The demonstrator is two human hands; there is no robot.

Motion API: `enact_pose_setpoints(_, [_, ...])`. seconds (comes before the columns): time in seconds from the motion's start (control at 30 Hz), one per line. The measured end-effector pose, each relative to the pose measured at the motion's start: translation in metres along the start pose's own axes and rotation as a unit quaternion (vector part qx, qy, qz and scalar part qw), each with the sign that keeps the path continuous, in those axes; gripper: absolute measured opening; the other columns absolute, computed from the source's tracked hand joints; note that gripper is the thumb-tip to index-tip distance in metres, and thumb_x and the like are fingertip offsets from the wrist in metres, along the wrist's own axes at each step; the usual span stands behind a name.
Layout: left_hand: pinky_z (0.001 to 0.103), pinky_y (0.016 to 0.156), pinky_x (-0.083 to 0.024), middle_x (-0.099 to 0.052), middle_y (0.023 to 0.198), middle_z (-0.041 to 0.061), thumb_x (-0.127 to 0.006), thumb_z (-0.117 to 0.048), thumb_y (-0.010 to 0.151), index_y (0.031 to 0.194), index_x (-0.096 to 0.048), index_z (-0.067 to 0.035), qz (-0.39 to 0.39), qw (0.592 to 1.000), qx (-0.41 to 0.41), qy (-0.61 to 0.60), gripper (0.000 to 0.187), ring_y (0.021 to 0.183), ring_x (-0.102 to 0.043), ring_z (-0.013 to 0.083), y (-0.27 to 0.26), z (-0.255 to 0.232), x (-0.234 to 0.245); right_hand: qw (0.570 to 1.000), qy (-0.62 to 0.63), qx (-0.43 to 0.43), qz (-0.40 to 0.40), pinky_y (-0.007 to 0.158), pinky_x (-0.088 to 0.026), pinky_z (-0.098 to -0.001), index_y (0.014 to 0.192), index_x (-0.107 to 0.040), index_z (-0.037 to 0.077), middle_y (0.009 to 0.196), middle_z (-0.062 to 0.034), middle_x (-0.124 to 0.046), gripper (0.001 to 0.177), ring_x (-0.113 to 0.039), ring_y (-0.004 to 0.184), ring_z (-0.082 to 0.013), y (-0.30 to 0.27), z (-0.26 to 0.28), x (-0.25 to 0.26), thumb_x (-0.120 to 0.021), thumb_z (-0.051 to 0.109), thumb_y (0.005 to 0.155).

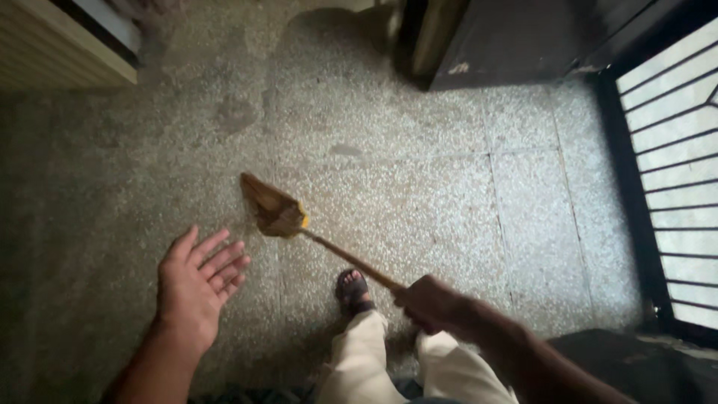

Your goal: The person sweeps the floor near an entryway using a broom, moving debris between a door and a wall.

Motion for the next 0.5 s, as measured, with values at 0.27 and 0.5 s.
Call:
enact_pose_setpoints(0.27, [0.04, 0.103, -0.045, -0.068, 0.131, 0.012, -0.04, -0.054, 0.097, 0.142, -0.058, -0.007, -0.021, 1.0, 0.003, 0.007, 0.067, 0.116, -0.064, 0.0247, -0.027, 0.031, -0.024, 0.984, 0.177, 0.027, 0.022, 0.041, -0.025, -0.0307, 0.077, -0.063, 0.008, 0.057, 0.002, -0.042, 0.03, -0.035, 0.044, -0.0117, -0.012, -0.126, 0.187, -0.067, 0.029, 0.097])
enact_pose_setpoints(0.5, [0.039, 0.1, -0.045, -0.069, 0.13, 0.01, -0.042, -0.055, 0.095, 0.141, -0.059, -0.009, 0.001, 1.0, -0.024, 0.012, 0.068, 0.114, -0.064, 0.0236, -0.05, 0.06, -0.064, 0.901, -0.209, 0.344, -0.164, 0.055, -0.051, -0.0267, 0.127, -0.065, 0.004, 0.08, 0.0003, -0.063, 0.044, -0.059, 0.066, -0.0103, -0.095, -0.209, 0.354, -0.059, 0.038, 0.099])
Point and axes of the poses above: each hand's wrist, its own y-axis towards the middle knuckle, its own x-axis out of the back of the hand, z = x × y, the point moved 1 cm from there along y, towards the middle knuckle
